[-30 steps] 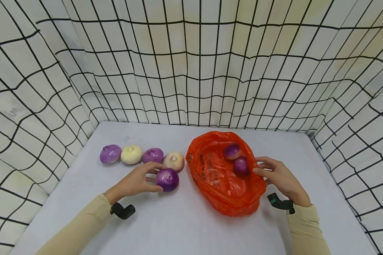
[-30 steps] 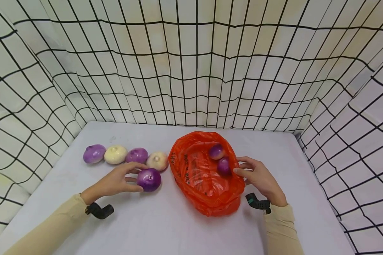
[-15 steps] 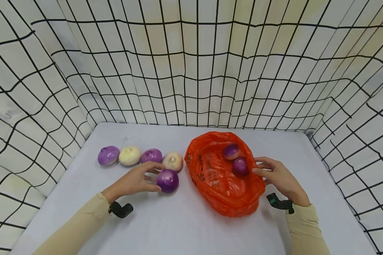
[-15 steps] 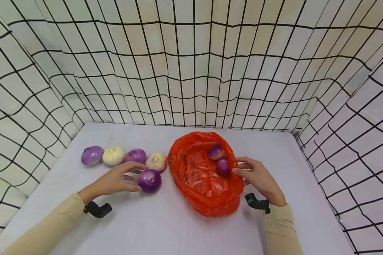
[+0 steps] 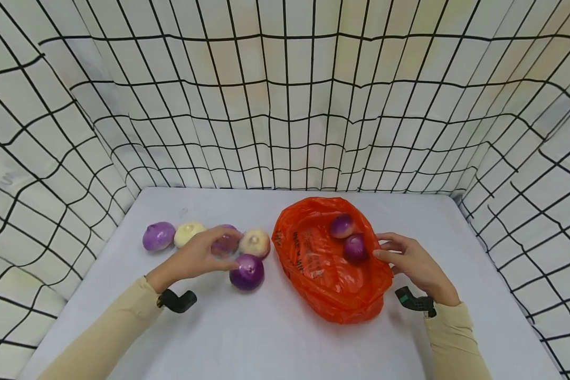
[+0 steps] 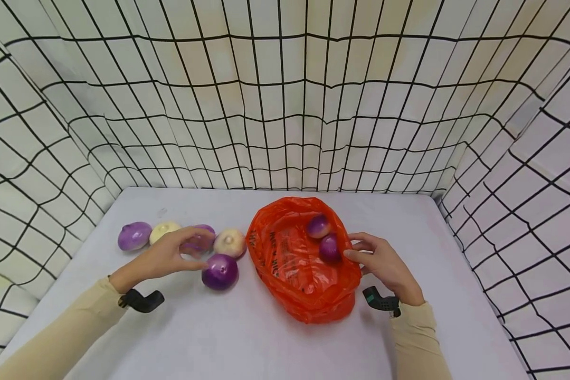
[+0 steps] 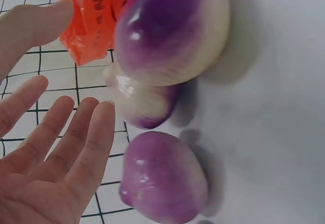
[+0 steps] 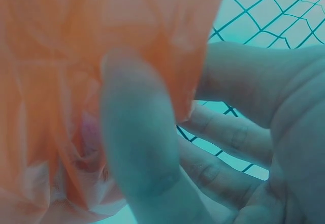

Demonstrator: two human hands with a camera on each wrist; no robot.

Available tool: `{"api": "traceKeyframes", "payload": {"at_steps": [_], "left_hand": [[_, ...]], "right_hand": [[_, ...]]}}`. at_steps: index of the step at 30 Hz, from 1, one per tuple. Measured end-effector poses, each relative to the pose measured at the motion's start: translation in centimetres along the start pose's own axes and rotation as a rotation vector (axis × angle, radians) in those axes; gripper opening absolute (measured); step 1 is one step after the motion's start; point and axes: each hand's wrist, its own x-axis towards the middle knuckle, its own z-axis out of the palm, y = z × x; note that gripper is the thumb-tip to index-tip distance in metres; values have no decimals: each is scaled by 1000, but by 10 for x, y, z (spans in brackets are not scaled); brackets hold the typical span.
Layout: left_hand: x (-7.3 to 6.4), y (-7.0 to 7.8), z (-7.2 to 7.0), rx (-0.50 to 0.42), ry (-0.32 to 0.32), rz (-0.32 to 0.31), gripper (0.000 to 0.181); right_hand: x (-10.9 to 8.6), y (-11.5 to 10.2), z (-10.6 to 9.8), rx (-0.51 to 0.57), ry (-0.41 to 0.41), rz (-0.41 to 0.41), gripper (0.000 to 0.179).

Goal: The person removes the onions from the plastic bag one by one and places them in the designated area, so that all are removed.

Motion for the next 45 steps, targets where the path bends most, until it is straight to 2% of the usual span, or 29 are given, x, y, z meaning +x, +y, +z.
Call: {"api": "traceKeyframes", "payload": {"at_steps": [3,8,18,25,35,45], "left_hand": [[7,7,-2,16,-11,3,64],[21,19,-2,-9,-35,9,61],[49,43,2,1,-29,91,56],[70,58,6,15,-53,108,54],[99,74,19,-17,-100,139,54],[130,83,35,3,-130,174,52]], "right_hand": [[-1,1,-1,-7,7,-2,59],[-2,1,-3,-12,15,-8,59],[1,-1,-3,3,20,-5,57],[1,0,-5,-11,37,-1,59],[2,2,-7,12,36,-8,55],[0,1,-9,40,28,-24,55]]}}
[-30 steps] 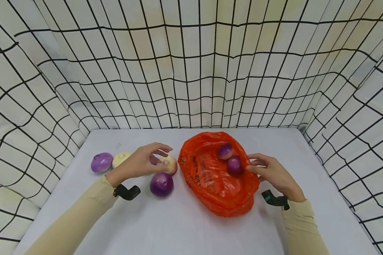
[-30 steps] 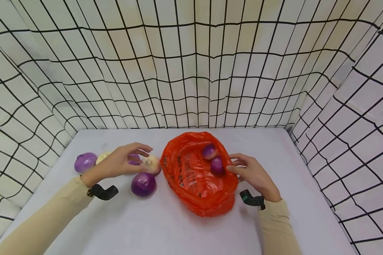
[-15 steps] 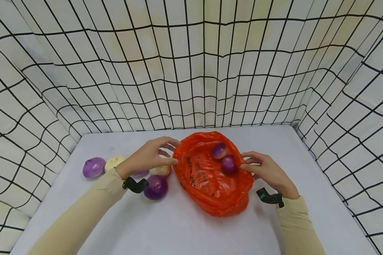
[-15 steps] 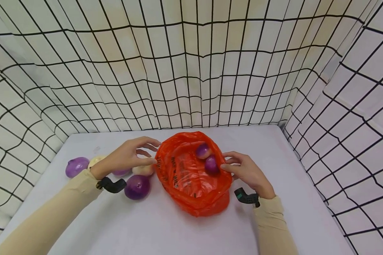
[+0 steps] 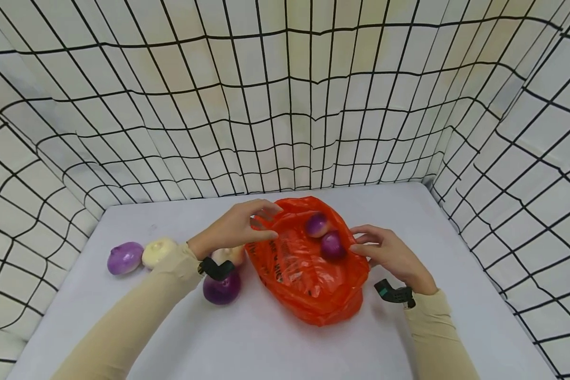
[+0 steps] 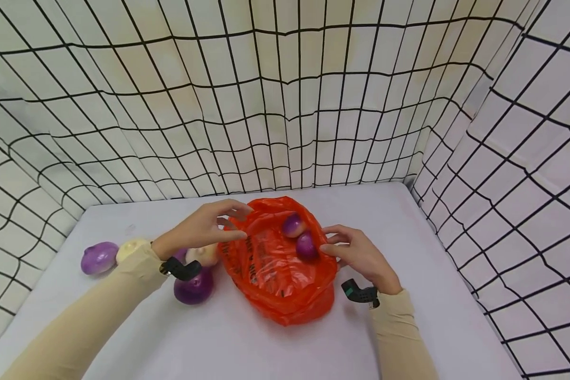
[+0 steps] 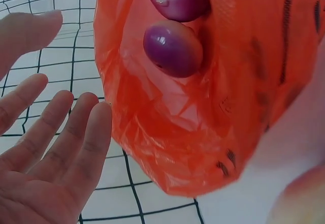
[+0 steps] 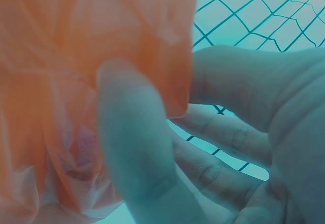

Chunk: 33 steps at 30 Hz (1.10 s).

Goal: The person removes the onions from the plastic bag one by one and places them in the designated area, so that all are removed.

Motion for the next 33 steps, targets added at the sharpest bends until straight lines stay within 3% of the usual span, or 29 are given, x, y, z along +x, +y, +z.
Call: {"api": "traceKeyframes", "payload": {"at_steps": [10,17,23,28,33], "left_hand": [[32,-2,21,57,-77,44,52],[54,0,43,39,-160,39,53],[71,-5,60,93,-194,33,54],[83,-12,71,115,-195,34,55],[91,-16,77,144,-142,53,53]], "right_hand": [[5,2,1,-19,13,18,51],[5,5,-1,-21,23,33,51],[5,8,-2,5,19,32,50],[6,8,-2,24,18,37,49],[6,9,-3,28,24,47,49]]}}
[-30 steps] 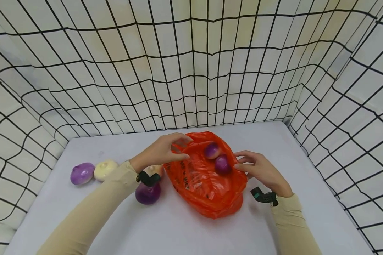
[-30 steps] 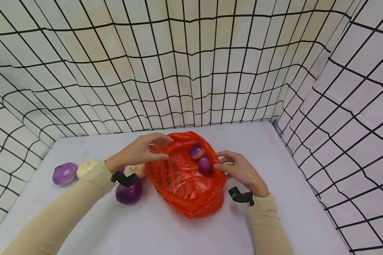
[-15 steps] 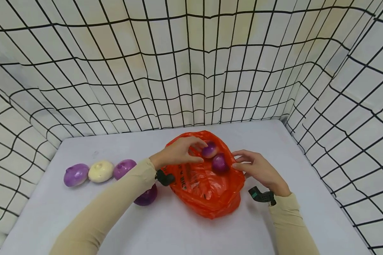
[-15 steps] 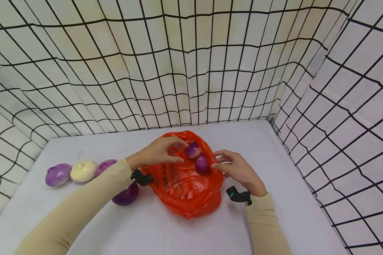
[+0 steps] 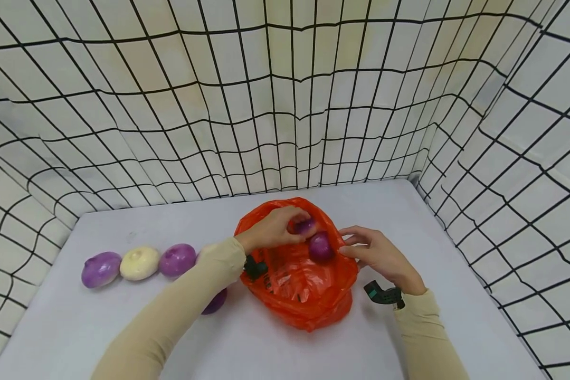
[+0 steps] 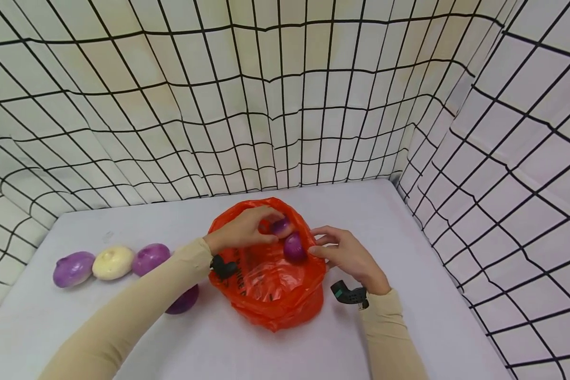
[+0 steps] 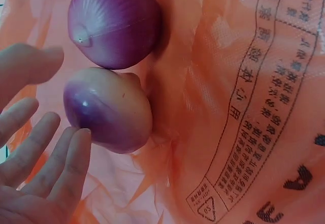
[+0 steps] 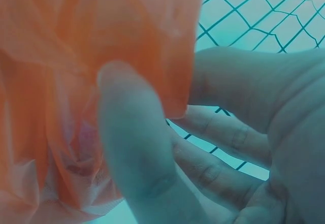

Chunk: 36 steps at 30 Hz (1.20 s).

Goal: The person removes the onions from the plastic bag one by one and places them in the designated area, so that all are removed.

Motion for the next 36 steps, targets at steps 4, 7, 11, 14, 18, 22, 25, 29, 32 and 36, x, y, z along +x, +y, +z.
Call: {"api": "traceKeyframes", "payload": {"at_steps": [4,7,11,14,18,22,25,29,32,36], "left_hand": [[3,-1,3,23,37,-5,54],[4,-2,6,28,53,-11,57],[7,-2,11,37,70,-25,60],[10,-2,14,47,82,-42,60],[12,-3,19,52,109,-54,58],[12,-4,24,35,130,-68,53],[13,-4,26,34,134,-79,50],[14,-3,27,40,135,-86,51],[14,-3,28,51,133,-89,52],[14,-4,28,80,134,-83,52]], "right_hand": [[0,-1,1,0,-4,-12,49],[1,-2,2,4,-8,-10,50],[1,-2,3,7,-4,5,49],[1,-1,3,6,-3,4,49],[0,-1,4,0,-2,2,50],[0,0,3,-4,-3,-5,52],[0,1,3,-3,-2,-12,52],[0,2,3,-2,-2,-15,52],[0,2,2,4,-4,-15,52],[0,2,1,10,-4,-15,51]]}}
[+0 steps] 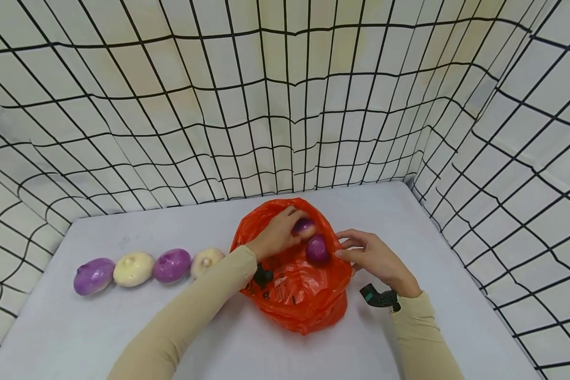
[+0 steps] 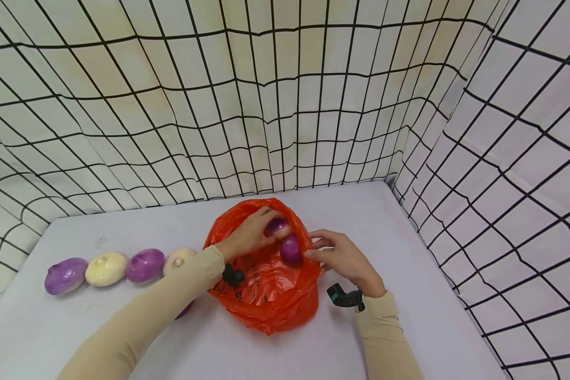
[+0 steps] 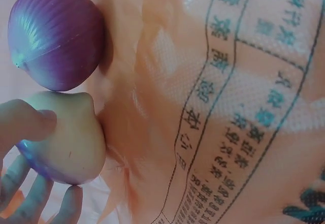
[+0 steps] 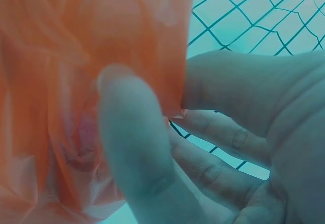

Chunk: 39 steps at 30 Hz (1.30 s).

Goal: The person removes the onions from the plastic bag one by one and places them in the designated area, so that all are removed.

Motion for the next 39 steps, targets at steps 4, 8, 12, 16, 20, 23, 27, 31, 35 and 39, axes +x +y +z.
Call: {"api": "traceKeyframes", "payload": {"at_steps": [4,8,12,16,20,23,27,31,35,39], "left_hand": [[-5,-1,-3,-6,14,7,54],[-10,-3,-7,-26,14,17,55],[-15,-5,-11,-31,11,35,55],[-23,-6,-15,-53,9,40,58],[-30,-5,-20,-78,2,30,58],[-35,-4,-24,-80,5,31,56],[-41,-4,-28,-52,11,34,52],[-47,-4,-33,-39,3,43,50],[-53,0,-39,-55,-5,52,49],[-58,5,-47,-59,0,67,49]], "right_hand": [[0,-3,2,0,-4,0,51],[0,-4,3,-6,-7,0,49],[0,-4,4,-18,0,6,47],[1,-4,6,-22,0,8,46],[0,-4,8,-24,-4,0,47],[0,-5,9,-26,-5,-4,46],[1,-4,9,-25,-9,-4,47],[0,-4,10,-25,-12,-4,48],[0,-5,11,-25,-12,-4,49],[-1,-6,12,-26,-13,-4,49]]}}
